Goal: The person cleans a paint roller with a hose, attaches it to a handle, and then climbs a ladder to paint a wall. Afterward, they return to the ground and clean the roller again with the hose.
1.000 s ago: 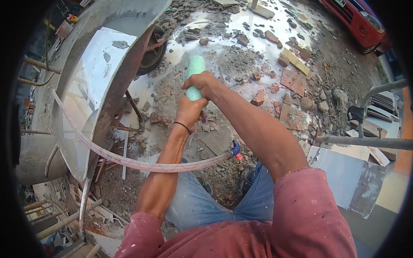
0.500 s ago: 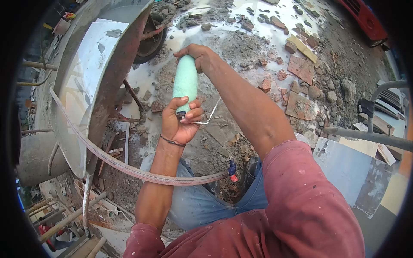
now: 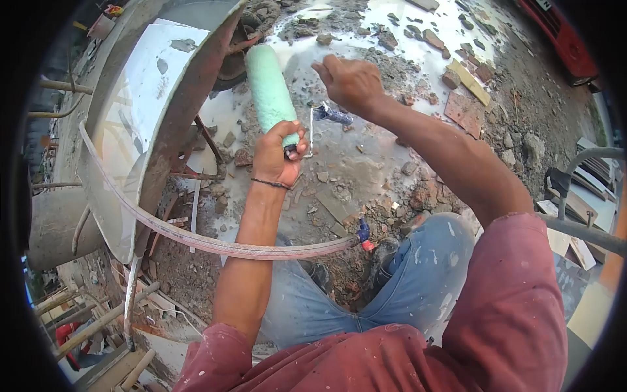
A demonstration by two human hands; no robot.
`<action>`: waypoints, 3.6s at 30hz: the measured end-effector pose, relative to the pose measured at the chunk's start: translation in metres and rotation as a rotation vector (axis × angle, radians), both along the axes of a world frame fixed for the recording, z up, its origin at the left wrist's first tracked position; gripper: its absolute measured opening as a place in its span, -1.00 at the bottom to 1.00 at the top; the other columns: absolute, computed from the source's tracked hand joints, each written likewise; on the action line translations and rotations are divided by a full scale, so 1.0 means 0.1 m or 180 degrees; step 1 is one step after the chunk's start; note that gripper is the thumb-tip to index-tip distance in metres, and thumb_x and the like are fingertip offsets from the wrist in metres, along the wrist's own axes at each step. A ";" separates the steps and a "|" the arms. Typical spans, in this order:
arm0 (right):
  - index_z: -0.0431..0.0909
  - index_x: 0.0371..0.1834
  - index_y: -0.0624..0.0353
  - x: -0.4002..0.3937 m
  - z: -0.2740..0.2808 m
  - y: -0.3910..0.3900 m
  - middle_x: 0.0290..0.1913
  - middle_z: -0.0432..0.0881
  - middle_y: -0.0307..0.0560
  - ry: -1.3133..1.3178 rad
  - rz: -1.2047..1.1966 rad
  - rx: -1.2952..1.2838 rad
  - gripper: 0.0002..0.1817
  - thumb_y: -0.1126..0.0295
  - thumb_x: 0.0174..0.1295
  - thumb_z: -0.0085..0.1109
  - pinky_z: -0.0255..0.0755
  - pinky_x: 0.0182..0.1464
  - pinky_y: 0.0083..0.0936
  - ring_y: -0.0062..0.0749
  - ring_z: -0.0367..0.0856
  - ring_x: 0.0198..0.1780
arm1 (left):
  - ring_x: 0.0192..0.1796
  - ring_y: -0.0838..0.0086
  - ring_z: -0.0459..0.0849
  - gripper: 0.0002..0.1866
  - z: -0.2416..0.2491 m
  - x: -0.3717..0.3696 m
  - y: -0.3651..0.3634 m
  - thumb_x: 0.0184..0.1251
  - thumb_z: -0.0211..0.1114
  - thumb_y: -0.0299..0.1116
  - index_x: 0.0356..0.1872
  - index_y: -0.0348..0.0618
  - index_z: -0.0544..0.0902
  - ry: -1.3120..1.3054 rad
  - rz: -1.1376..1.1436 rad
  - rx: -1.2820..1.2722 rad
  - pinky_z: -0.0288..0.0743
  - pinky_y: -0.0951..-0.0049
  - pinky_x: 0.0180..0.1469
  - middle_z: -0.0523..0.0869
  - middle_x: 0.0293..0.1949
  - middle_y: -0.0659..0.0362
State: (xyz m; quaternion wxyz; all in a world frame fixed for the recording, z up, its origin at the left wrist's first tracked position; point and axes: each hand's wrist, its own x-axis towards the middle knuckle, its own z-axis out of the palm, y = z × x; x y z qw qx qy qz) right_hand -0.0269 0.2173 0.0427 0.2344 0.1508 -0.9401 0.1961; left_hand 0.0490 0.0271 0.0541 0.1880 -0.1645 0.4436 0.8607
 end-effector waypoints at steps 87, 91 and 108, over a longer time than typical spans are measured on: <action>0.38 0.09 0.15 0.56 5.00 -3.93 -0.55 0.47 -0.11 -0.4588 0.0077 -0.2998 -0.71 0.31 0.37 0.02 0.62 -0.45 -0.06 -0.27 0.55 -0.56 | -0.37 0.57 0.74 -0.78 5.20 4.32 -3.72 0.47 0.22 -0.34 0.05 -0.03 0.68 -0.1155 0.3183 -0.1558 0.19 0.68 -0.70 0.70 -0.06 0.16; 0.44 -0.06 0.14 0.47 4.96 -3.92 -0.64 0.38 -0.18 -0.4116 0.0360 -0.3050 -0.78 0.30 0.34 0.07 0.31 -0.70 -0.37 -0.41 0.37 -0.71 | -0.37 0.54 0.75 -0.78 5.26 4.43 -3.66 0.46 0.21 -0.36 0.06 -0.04 0.68 -0.1306 0.3260 -0.1576 0.21 0.68 -0.70 0.71 -0.10 0.14; 0.45 -0.08 0.14 0.24 4.46 -3.92 -0.65 0.32 -0.19 -0.4615 0.0122 -0.4104 -0.77 0.25 0.34 0.04 0.22 -0.63 -0.40 -0.44 0.27 -0.70 | -0.31 0.46 0.78 -0.77 5.62 4.42 -3.32 0.50 0.16 -0.32 0.09 -0.01 0.62 -0.1620 0.3426 -0.1807 0.14 0.66 -0.68 0.66 0.00 0.17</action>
